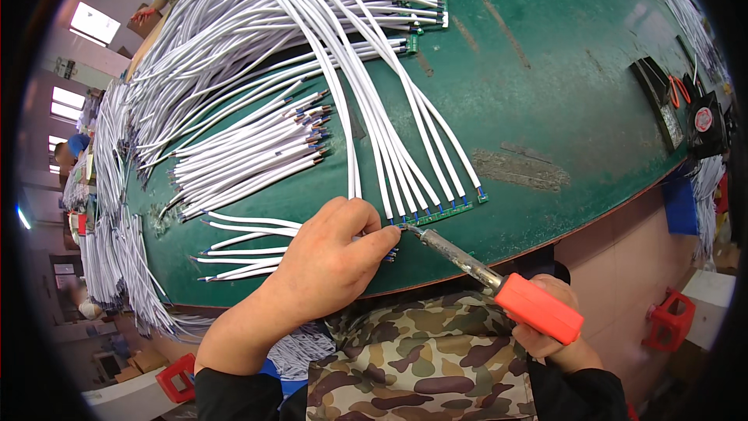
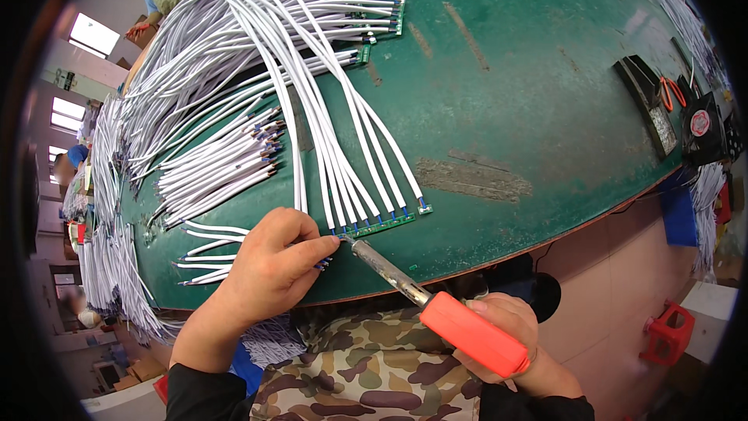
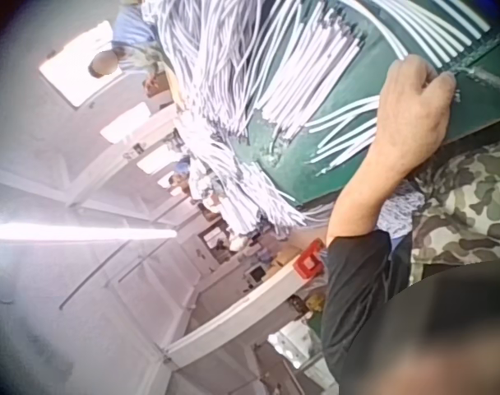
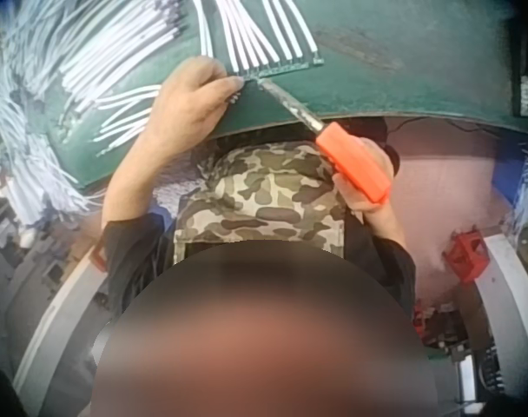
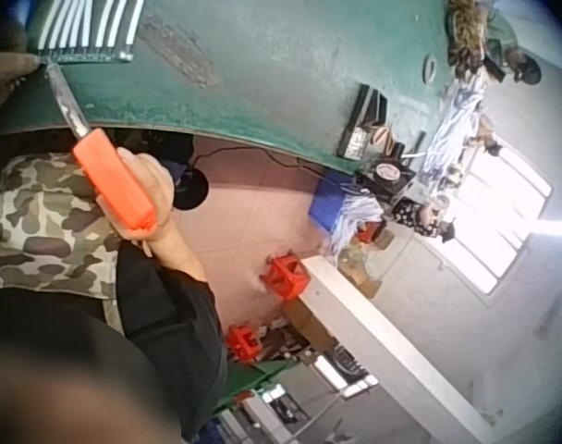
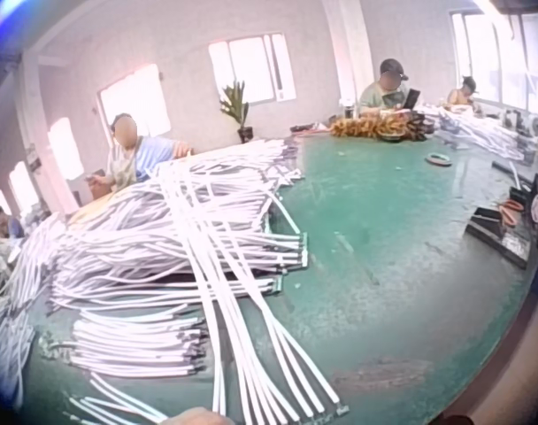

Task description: The person solders white cables to small circuit boards with a soldering iron.

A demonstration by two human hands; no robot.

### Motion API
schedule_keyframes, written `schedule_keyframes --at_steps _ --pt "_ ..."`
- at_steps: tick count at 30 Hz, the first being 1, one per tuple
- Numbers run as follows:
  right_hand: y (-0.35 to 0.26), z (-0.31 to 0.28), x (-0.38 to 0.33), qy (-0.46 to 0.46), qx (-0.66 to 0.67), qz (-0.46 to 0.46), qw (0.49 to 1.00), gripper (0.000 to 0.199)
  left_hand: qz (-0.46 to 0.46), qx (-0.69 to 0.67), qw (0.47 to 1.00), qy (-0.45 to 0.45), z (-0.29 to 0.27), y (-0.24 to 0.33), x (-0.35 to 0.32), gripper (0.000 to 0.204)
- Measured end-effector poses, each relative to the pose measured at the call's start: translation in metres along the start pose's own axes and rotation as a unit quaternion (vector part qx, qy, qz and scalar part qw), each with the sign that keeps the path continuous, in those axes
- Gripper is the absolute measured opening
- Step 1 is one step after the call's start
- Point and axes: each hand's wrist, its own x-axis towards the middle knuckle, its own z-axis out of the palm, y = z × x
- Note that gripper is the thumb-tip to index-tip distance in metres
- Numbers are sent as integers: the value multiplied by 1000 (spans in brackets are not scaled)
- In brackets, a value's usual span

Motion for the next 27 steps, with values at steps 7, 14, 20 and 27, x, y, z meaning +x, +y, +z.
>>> schedule_keyframes --at_steps 7,14,20,27 --pt "-1 0 1 -3 -4 1 1000 11 0 -5 1000 -3 -1 -1 1 43" --pt "-3 -7 4 -54 -9 -3 999 20 2 -8 1000 -2 -1 0 2 42" --pt "3 -8 3 -34 -26 -74 996 69 -3 -8 1000 -9 -2 1 4 41" --pt "-2 -5 -3 -12 -2 -16 1000 35 -4 -6 1000 -13 -3 0 4 40"
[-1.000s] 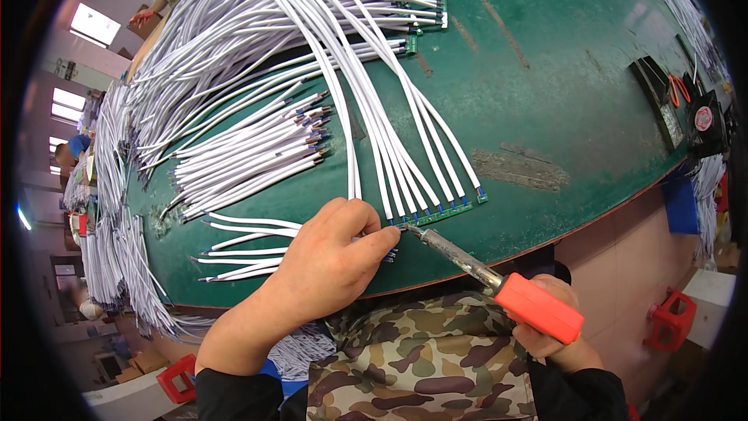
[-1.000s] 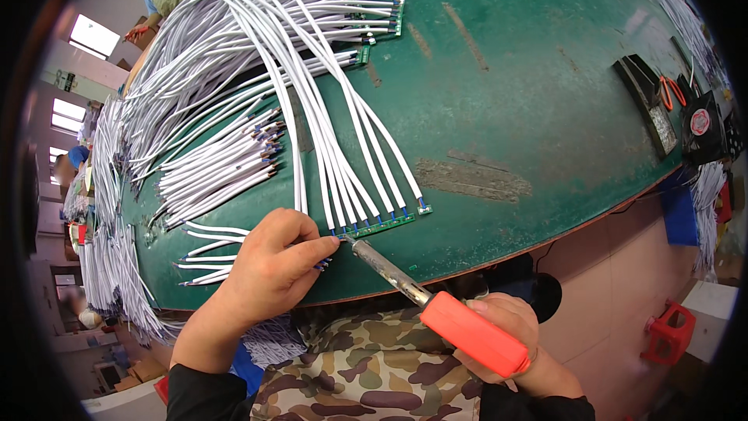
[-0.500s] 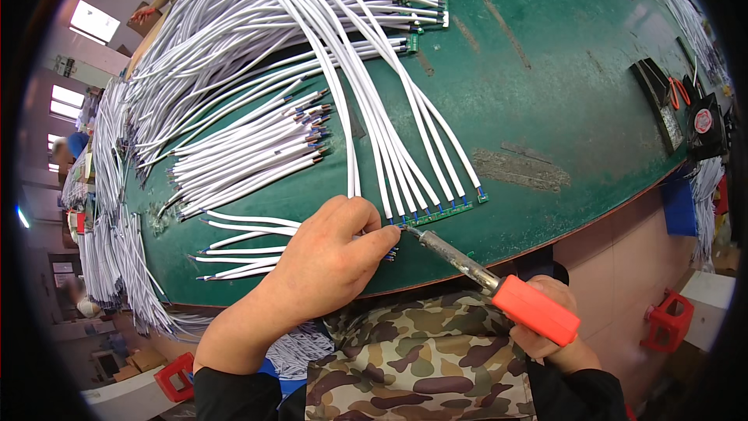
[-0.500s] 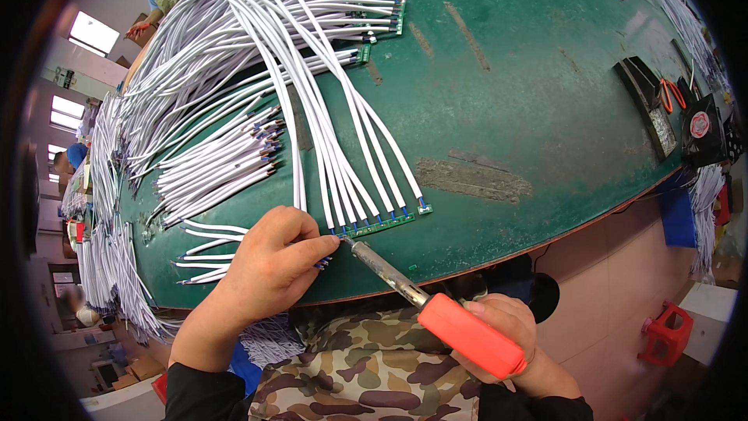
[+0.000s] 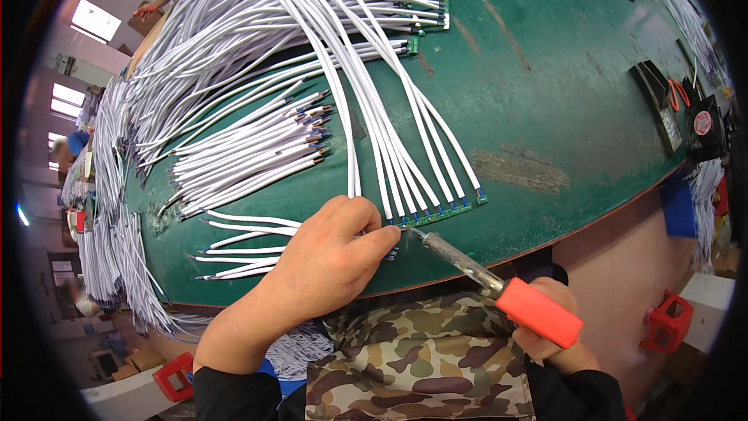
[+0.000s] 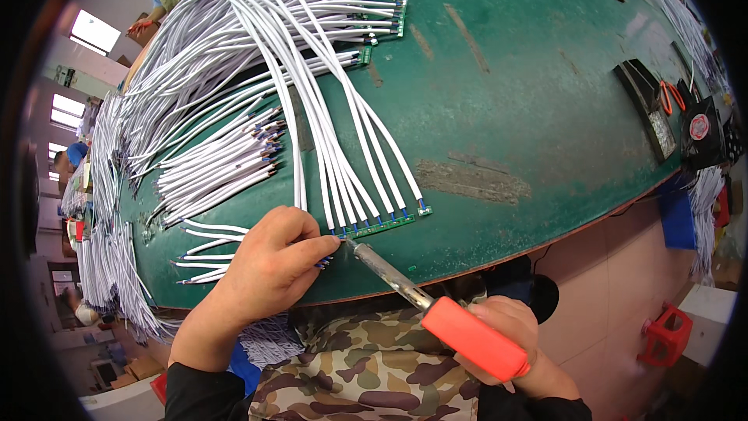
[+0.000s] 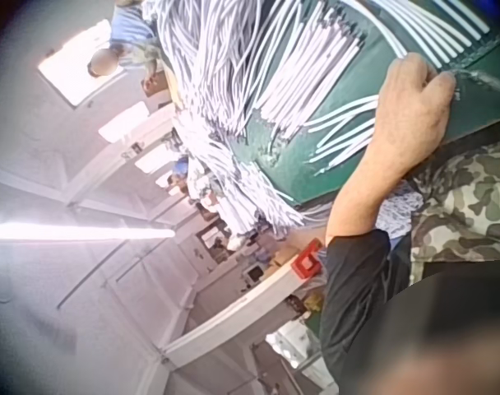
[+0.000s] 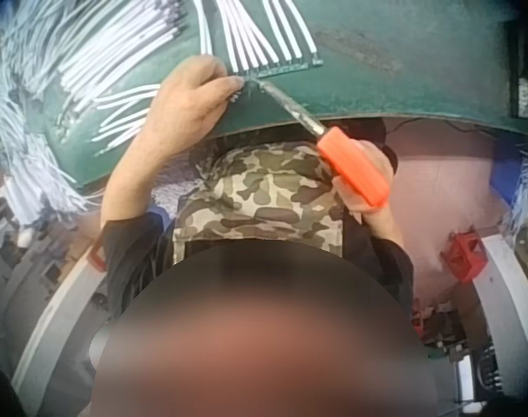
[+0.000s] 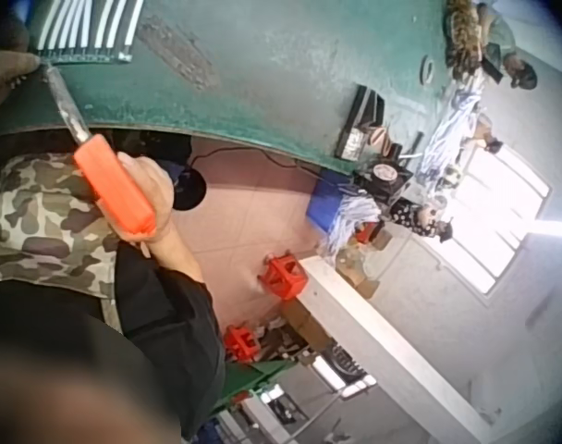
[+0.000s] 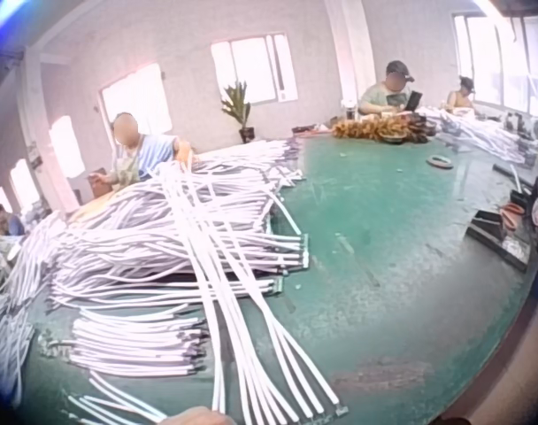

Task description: The person solders white cables to small circuit boards with a soldering iron.

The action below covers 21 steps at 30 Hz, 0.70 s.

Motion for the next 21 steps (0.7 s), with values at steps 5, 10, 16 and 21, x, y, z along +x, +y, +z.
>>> schedule_keyframes --at_steps 5,10,16,21 --pt "-1 -2 3 -10 -80 1 997 8 -4 4 1000 -4 -1 1 0 40" --pt "-1 0 6 -4 -27 4 1000 6 -6 4 1000 -4 0 0 1 39" --pt "-2 3 7 0 -13 2 1000 7 18 1 1000 -10 -1 -5 1 34" --pt "-2 3 7 27 5 0 1000 10 22 -4 1000 -10 -1 -5 2 34"
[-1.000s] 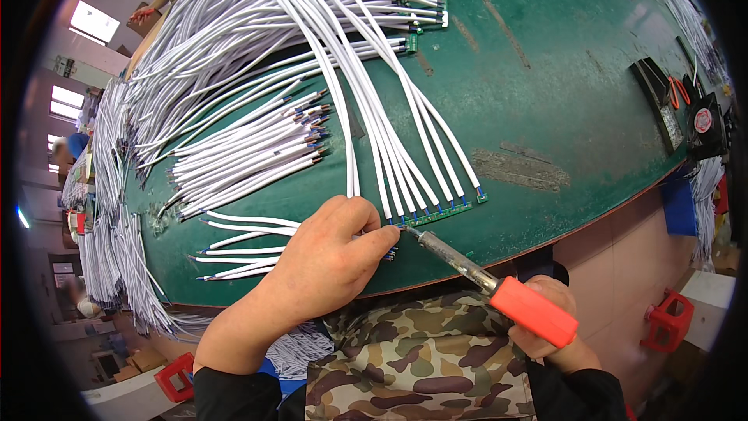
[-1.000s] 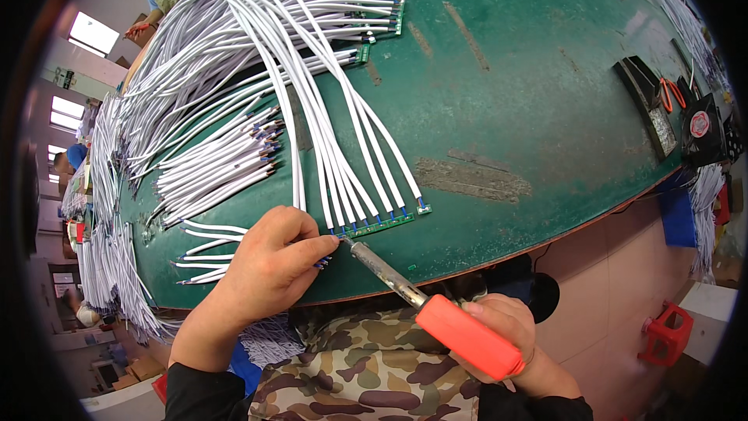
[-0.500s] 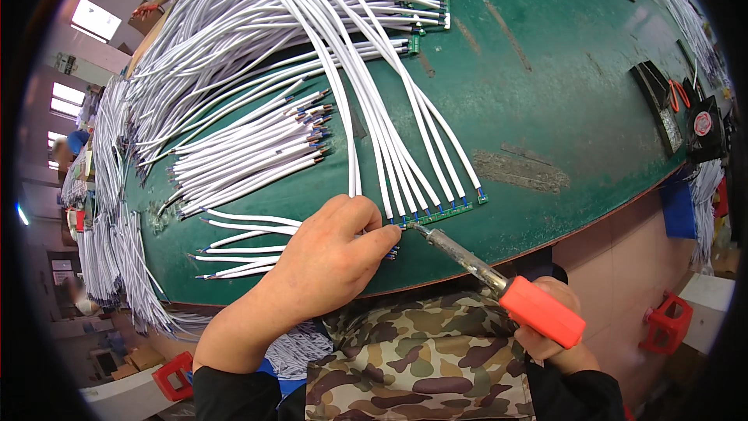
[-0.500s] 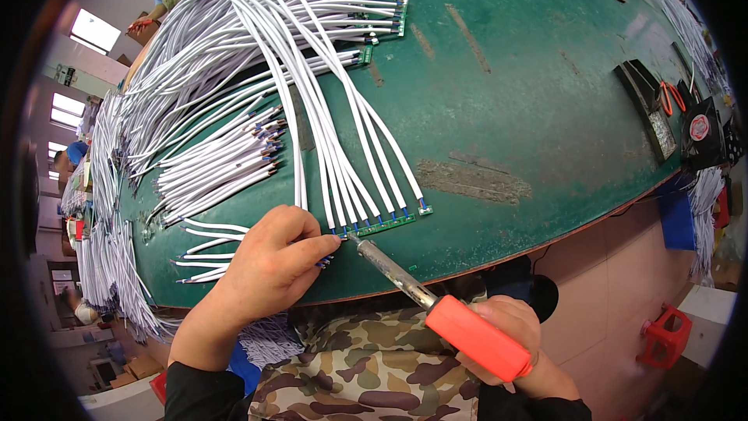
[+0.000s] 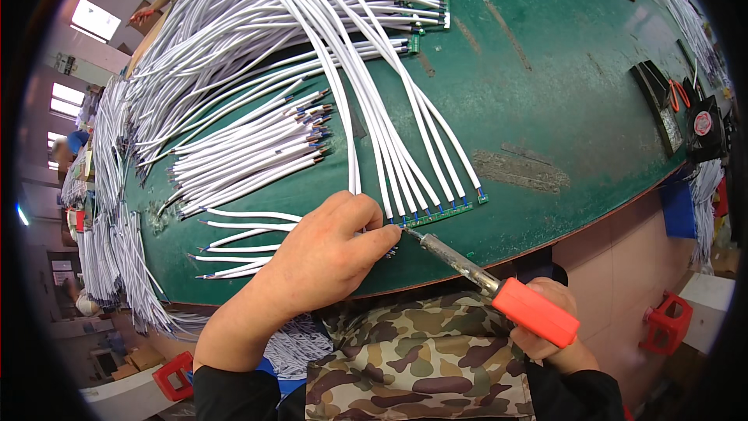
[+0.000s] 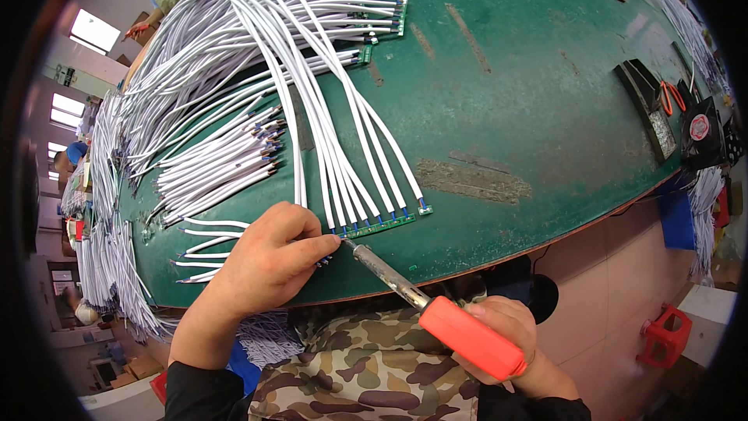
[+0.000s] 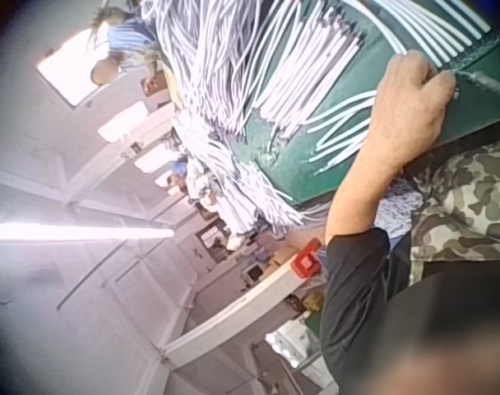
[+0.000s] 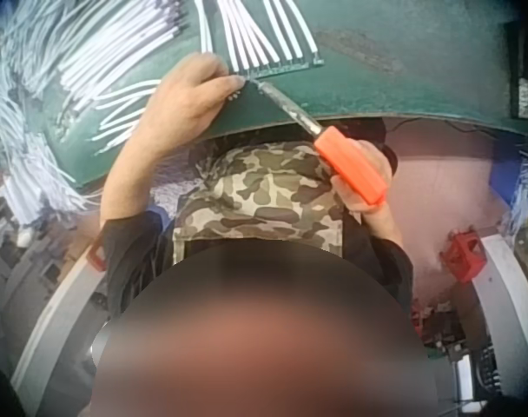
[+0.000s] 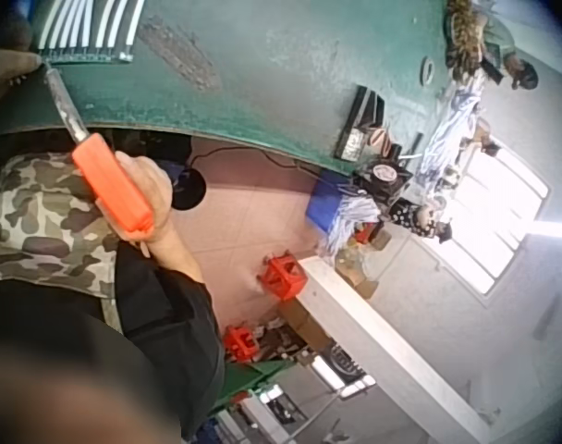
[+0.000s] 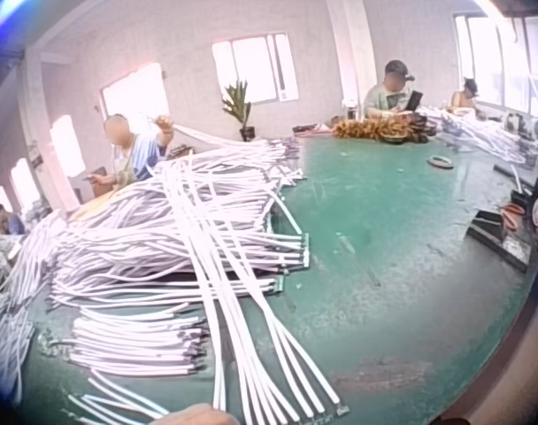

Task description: The person solders white cables to small circuit boards with a soldering iron.

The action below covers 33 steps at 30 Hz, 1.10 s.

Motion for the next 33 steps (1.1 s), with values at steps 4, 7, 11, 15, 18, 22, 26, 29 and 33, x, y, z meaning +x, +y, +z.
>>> schedule_keyframes --at_steps 4,7,11,15,18,22,26,29,33 --pt "1 -6 -1 -61 -12 12 998 11 0 -4 1000 0 -1 0 0 33" --pt "0 4 -5 -9 -1 18 1000 11 3 -1 1000 -1 -1 -1 1 33" --pt "4 -5 -17 -17 -52 21 998 8 6 1 1000 -5 -4 -1 0 35" --pt "3 -7 -11 -8 -42 18 999 6 8 -48 999 4 -6 -5 2 36" --pt "4 -7 -14 -2 10 34 999 6 -82 -164 983 0 -18 -4 6 31" --pt "4 -8 -19 14 11 51 999 8 -110 -191 975 -2 -24 -9 9 22" --pt "5 -10 -19 20 10 41 999 10 -179 -146 973 24 -21 -6 10 17" --pt "3 -10 -19 42 5 37 998 11 -213 -143 966 20 -20 -3 13 14" --pt "2 -12 -20 37 -3 39 999 13 -128 -116 984 38 -19 -5 13 17"
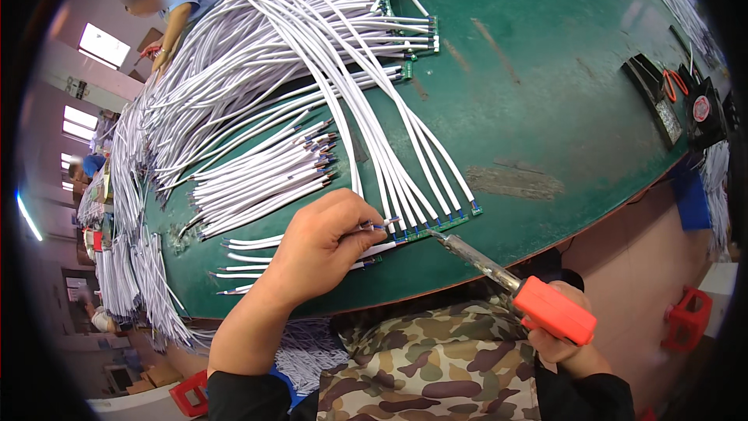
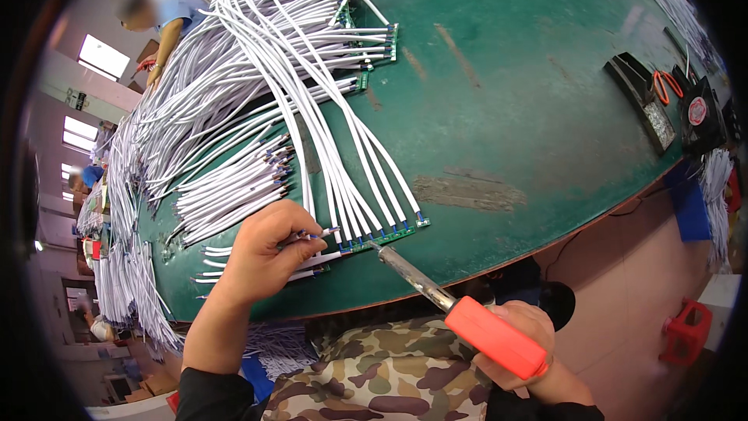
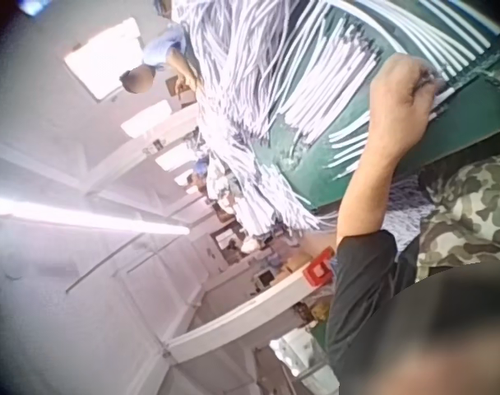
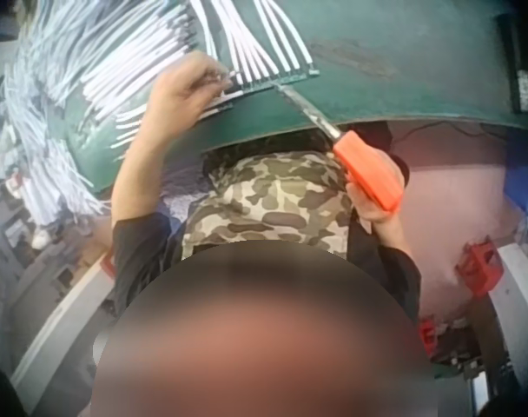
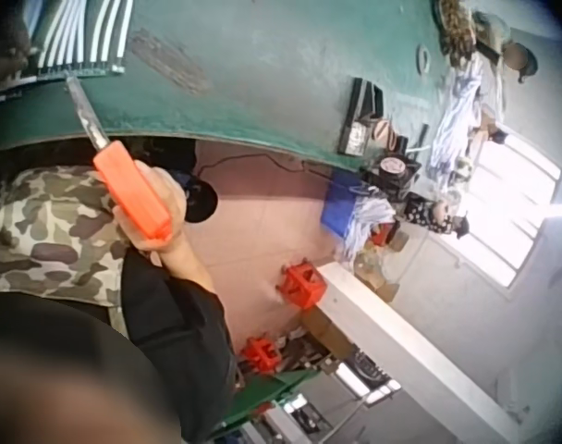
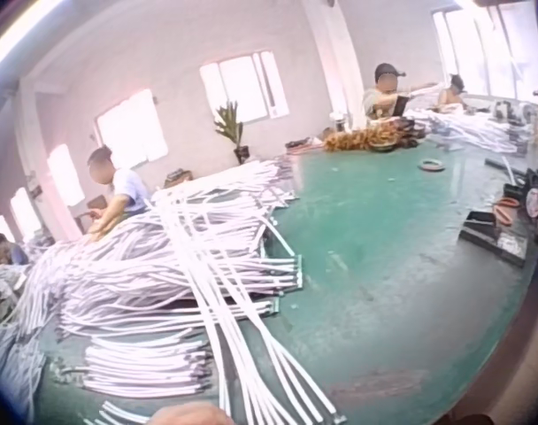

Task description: The person solders white cables to small circuit boards with a soldering iron.

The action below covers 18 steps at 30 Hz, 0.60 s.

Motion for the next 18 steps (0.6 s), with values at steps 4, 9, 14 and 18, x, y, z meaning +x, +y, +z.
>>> schedule_keyframes --at_steps 4,9,14,18 --pt "2 0 -4 0 -30 -1 1000 17 24 -48 999 8 9 6 -5 24" --pt "0 -3 0 -12 -4 -1 1000 17 135 89 987 18 26 6 -9 35" --pt "-3 -3 5 -25 -15 -8 1000 14 165 144 975 35 35 3 -11 40" --pt "9 -10 1 -98 -8 -56 994 69 161 143 976 38 36 2 -13 41"
